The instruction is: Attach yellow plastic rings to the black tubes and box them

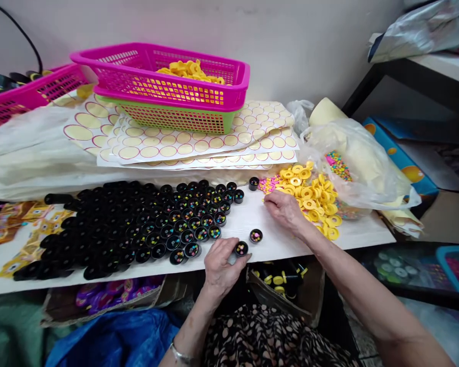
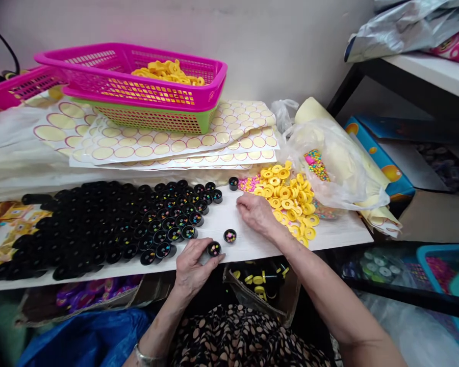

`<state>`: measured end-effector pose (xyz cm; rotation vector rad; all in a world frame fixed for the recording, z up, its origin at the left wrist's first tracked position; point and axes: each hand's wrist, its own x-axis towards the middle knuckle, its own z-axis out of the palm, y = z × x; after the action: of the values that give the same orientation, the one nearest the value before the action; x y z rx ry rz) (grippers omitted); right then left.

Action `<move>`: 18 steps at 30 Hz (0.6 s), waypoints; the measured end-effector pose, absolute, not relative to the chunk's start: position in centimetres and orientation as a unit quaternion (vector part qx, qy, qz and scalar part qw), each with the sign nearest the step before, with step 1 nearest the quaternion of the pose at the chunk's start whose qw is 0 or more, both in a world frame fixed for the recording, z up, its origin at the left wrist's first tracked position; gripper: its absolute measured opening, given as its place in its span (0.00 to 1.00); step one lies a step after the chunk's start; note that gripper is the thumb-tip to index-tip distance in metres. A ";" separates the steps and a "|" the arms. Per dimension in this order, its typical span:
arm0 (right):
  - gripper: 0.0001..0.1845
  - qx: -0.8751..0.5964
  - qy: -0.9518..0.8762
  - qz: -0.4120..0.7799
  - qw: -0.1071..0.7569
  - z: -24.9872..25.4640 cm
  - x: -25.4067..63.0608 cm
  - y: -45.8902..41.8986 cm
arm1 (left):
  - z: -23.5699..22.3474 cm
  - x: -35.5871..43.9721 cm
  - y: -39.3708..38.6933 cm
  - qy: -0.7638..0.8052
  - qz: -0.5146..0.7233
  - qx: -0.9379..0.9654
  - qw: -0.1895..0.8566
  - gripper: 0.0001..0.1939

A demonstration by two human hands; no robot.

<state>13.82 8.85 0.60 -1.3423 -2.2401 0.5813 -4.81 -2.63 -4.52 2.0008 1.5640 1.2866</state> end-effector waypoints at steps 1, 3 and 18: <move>0.10 -0.522 -0.802 0.181 0.227 0.0 14.3 9.5 | -4.6 -4.8 -2.7 0.544 0.447 0.696 0.145 0.16; 0.11 -0.559 -0.790 0.138 0.210 -0.8 15.1 10.2 | -4.6 -4.9 -2.7 0.545 0.445 0.696 0.142 0.16; 0.11 -0.527 -0.839 0.038 0.131 0.6 13.4 8.1 | -4.0 -4.8 -2.9 0.538 0.467 0.687 0.143 0.13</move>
<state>13.38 8.06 0.65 -1.5303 -2.4369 0.1116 -4.79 -2.93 -4.02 1.9815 1.5510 1.3472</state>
